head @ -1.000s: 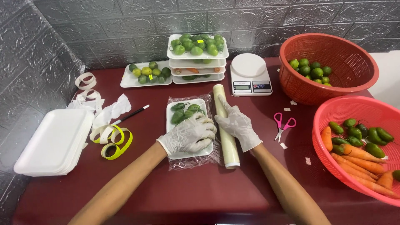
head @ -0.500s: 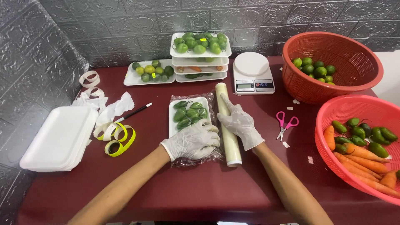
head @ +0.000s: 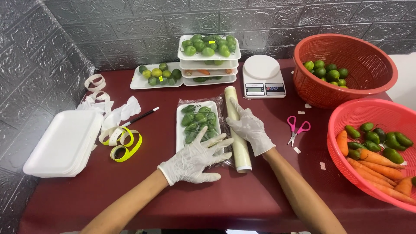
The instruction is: Arranging green peppers on a foam tray and wrapping them with plastic cling film for packaging.
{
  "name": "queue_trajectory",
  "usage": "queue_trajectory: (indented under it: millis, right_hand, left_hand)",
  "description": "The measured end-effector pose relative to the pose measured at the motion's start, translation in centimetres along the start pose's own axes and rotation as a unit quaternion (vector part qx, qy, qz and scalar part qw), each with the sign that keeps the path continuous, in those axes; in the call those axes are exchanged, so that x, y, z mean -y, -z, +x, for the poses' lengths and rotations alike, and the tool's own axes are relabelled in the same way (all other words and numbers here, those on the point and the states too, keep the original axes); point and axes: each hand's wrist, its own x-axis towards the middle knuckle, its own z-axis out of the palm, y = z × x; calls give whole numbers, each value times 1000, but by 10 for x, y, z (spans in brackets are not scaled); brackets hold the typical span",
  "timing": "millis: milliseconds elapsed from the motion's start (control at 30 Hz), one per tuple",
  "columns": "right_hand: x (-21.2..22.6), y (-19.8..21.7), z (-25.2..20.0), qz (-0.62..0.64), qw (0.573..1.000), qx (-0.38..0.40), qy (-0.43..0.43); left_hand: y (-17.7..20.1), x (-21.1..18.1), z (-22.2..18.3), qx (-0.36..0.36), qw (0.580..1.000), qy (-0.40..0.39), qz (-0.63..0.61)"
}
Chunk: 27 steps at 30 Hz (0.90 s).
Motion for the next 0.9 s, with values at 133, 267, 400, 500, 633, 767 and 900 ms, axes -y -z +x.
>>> queue_trajectory:
  millis: [133, 267, 400, 500, 633, 767, 900]
  right_hand:
    - [6, 4, -7, -7, 1000, 1, 1]
    - [7, 4, -8, -9, 1000, 1, -2]
    - [8, 4, -8, -20, 1000, 5, -4]
    - [4, 3, -4, -32, 999, 5, -6]
    - [2, 2, -2, -30, 1000, 2, -5]
    - [3, 4, -5, -26, 1000, 7, 0]
    - [-4, -2, 5, -24, 1000, 1, 6]
  left_hand:
    - [-15, -3, -7, -7, 999, 12, 41]
    - [-28, -5, -11, -6, 998, 20, 54]
    - [-30, -7, -12, -4, 997, 29, 70]
    - [-31, -9, -15, 1, 997, 38, 70]
    - [-7, -12, -21, 10, 997, 56, 52]
    - [7, 3, -40, -15, 995, 80, 66]
    - [15, 8, -58, -5, 995, 68, 78]
